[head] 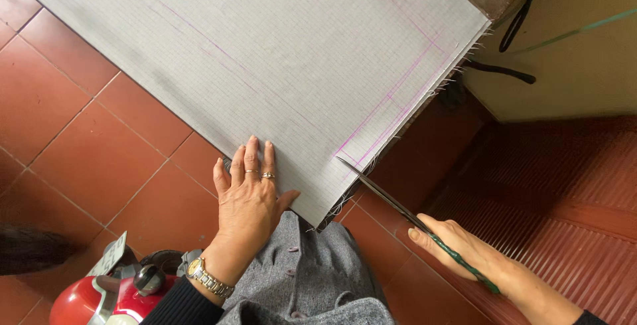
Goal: The person cuts along a marked line on a piece of light grey fabric using large shears, moving a wooden weight and the fabric as they progress.
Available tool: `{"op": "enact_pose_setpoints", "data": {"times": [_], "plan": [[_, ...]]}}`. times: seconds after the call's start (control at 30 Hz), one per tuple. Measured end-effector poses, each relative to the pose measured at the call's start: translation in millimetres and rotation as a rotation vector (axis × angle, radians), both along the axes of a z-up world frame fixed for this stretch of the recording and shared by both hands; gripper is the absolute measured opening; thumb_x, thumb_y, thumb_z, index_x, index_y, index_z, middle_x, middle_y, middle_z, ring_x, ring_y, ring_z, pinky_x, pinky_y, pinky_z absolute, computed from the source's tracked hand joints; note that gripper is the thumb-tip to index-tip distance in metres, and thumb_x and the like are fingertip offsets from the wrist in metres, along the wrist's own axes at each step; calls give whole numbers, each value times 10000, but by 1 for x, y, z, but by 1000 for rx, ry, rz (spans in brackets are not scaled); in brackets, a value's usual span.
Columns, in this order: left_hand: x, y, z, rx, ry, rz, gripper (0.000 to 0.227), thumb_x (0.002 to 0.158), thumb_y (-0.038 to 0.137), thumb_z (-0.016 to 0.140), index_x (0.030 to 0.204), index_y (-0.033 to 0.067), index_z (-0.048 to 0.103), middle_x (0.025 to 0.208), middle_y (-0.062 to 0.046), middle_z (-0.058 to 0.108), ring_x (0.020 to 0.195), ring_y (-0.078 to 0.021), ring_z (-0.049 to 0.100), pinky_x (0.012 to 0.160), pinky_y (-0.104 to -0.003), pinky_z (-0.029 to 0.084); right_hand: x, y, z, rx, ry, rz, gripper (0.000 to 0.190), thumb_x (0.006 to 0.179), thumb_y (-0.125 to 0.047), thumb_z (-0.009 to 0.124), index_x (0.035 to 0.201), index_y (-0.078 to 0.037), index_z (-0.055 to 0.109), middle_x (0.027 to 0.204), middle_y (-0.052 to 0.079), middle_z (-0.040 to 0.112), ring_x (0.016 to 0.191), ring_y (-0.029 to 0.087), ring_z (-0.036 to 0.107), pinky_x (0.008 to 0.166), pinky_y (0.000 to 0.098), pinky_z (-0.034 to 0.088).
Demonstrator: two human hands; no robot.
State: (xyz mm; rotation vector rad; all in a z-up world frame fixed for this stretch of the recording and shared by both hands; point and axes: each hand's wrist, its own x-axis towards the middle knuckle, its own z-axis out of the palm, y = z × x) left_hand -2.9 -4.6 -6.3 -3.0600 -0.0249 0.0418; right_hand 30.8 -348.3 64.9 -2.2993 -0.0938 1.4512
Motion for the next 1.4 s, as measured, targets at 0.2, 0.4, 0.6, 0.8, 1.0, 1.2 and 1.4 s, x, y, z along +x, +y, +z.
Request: {"op": "enact_pose_setpoints", "data": {"times": [0.2,0.4,0.6,0.8,1.0,1.2,1.4], "plan": [[-1,-1,-3,14,10,21,1004,684,766,544,1462,153,376,1520,-105,345,1333,-281,381,1111,-540,215,0,9,9,-131,-32,-9,536,967,-567,522,737,-144,289,639,6,171,566,143,218,575,359,244],[0,-1,-1,-13,18,25,1008,678,752,566,1457,141,372,1515,-110,335,1345,-257,353,1104,-554,216,-1,7,6,-59,-26,-16,487,1004,-491,508,727,-136,324,579,-15,186,529,125,173,505,349,222],[0,-1,0,-12,8,21,1009,681,758,561,1457,141,374,1514,-109,337,1347,-257,358,1102,-555,227,-5,-6,-13,-127,-61,96,490,998,-533,475,741,-147,316,619,-37,238,570,121,227,507,328,287],[-1,0,-6,-34,14,28,1012,686,755,552,1467,143,354,1531,-106,317,1371,-259,328,1113,-559,209,4,22,38,-132,65,-26,342,921,-514,441,874,-214,599,903,-81,663,929,39,635,939,208,462],[-1,-1,-5,-11,17,25,1009,699,763,528,1471,140,347,1534,-108,317,1369,-260,335,1120,-556,198,15,46,51,-200,140,-89,464,875,-547,410,1211,-305,619,1218,-105,690,1193,21,601,1091,206,376],[0,-1,1,16,-9,19,997,686,761,549,1452,144,385,1509,-105,361,1331,-254,384,1113,-537,234,13,26,1,200,32,-21,431,994,-502,394,749,-153,329,704,-46,297,626,105,272,555,297,305],[0,-1,4,11,-38,7,1011,666,749,589,1440,127,401,1495,-117,372,1322,-262,389,1105,-540,249,16,36,9,140,55,-129,439,1024,-412,488,707,-147,340,640,-48,296,570,105,267,533,317,272]]}}
